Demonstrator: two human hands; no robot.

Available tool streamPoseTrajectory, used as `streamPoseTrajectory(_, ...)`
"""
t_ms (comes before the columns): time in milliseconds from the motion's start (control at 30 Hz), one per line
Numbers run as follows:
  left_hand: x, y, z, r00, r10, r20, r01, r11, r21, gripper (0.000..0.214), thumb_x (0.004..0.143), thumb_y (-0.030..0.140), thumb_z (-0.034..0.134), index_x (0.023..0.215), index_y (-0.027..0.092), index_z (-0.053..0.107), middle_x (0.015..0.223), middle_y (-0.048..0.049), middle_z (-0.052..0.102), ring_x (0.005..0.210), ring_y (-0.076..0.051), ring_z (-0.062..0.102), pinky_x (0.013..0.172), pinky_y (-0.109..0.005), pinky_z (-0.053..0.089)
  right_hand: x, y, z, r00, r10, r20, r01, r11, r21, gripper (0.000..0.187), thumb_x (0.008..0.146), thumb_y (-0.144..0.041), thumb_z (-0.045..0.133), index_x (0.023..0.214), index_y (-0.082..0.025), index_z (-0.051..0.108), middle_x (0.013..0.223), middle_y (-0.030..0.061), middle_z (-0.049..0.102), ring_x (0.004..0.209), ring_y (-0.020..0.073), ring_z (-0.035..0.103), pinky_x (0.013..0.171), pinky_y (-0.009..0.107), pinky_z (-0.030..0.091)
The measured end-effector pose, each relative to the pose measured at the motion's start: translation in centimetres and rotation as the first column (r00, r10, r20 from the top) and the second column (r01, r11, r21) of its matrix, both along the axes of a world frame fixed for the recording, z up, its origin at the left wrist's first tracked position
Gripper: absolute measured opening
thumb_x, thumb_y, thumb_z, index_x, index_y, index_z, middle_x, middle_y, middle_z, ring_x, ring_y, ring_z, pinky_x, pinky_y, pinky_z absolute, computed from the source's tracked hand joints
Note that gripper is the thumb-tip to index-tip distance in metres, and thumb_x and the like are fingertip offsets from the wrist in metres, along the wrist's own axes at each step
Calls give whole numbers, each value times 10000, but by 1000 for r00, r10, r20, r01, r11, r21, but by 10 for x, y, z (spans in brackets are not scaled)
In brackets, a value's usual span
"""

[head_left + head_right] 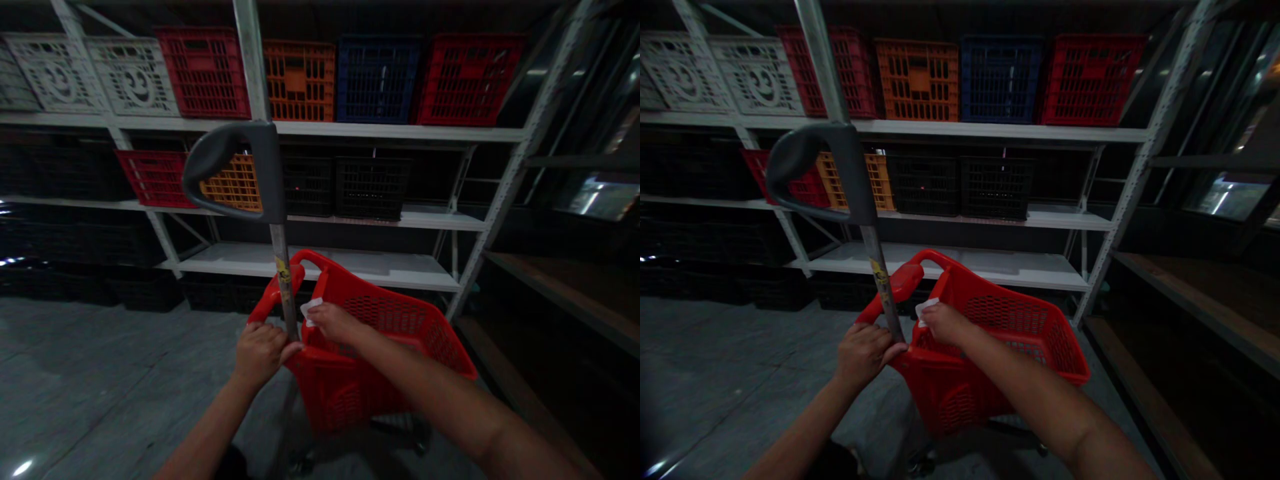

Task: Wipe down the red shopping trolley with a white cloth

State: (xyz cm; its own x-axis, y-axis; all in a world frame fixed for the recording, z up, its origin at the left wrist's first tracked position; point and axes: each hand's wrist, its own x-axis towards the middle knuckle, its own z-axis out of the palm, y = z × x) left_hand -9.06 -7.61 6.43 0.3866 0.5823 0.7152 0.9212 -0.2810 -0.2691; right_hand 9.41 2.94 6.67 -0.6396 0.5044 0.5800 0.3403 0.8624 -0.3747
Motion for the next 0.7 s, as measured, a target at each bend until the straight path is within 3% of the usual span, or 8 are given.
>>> streamPoseTrajectory(67, -2, -2, -1, 1000, -4, -12, 4, 1000, 7, 370, 771, 481, 467, 554, 190, 540, 536, -3, 560, 570, -138, 506, 645, -308, 333, 1, -5, -2, 986, 141, 88, -142, 990, -2, 134, 751, -199, 561, 823, -222, 672, 907, 21, 659, 902, 143, 571, 813, 241, 405)
streamPoseTrajectory(133, -4, -4, -1, 1000, -11, -13, 11, 1000, 13, 375, 774, 479, 463, 547, 189, 534, 530, -3, 556, 566, -139, 499, 638, -309, 334, 2, -2, -2, 974, 196, 113, -191, 980, -51, 146, 758, -212, 564, 856, -222, 672, 963, 25, 641, 924, 140, 566, 821, 245, 406)
streamPoseTrajectory(267, -4, -5, -2, 999, -40, -3, 40, 999, 20, 368, 772, 477, 469, 554, 188, 538, 543, -5, 568, 578, -142, 503, 645, -310, 339, 0, 17, 5, 952, 277, 130, -258, 955, -143, 101, 731, -186, 595, 766, -207, 688, 813, -3, 652, 792, 117, 592, 700, 201, 430)
streamPoseTrajectory(333, -4, -5, -2, 999, -51, -3, 51, 999, 15, 361, 764, 476, 482, 552, 189, 538, 539, -2, 563, 580, -145, 504, 647, -312, 340, -5, 26, 7, 965, 208, 159, -189, 974, -124, 85, 704, -169, 619, 732, -209, 689, 755, -13, 646, 741, 116, 587, 663, 190, 418)
streamPoseTrajectory(400, -4, -5, -2, 998, -57, 4, 57, 998, 11, 350, 758, 472, 493, 557, 190, 540, 532, 3, 556, 572, -145, 499, 641, -312, 338, -12, 32, 7, 985, 29, 172, -14, 996, -83, 86, 687, -147, 624, 713, -199, 686, 726, -1, 637, 699, 127, 577, 631, 200, 402)
streamPoseTrajectory(500, -5, -6, -3, 998, -54, 17, 54, 999, -5, 332, 757, 464, 499, 572, 192, 544, 543, 6, 560, 572, -144, 497, 637, -313, 332, -24, 32, 6, 971, -180, 157, 192, 979, -65, 140, 714, -98, 554, 724, -164, 678, 719, 43, 624, 661, 153, 560, 588, 233, 381)
streamPoseTrajectory(600, -4, -6, -2, 998, -54, 24, 55, 998, -8, 330, 760, 453, 502, 562, 192, 537, 531, 8, 550, 565, -141, 489, 641, -314, 330, -29, 20, 2, 967, -203, 154, 215, 974, -68, 154, 723, -111, 542, 775, -168, 676, 743, 52, 619, 655, 154, 551, 578, 235, 375)
streamPoseTrajectory(700, -3, -9, -2, 997, -76, 29, 75, 997, 15, 314, 750, 441, 522, 557, 194, 535, 524, 12, 543, 562, -138, 479, 640, -310, 330, -27, 4, -3, 981, -34, 189, 49, 996, -74, 142, 719, -157, 582, 803, -216, 680, 762, 13, 629, 698, 128, 560, 624, 203, 388)
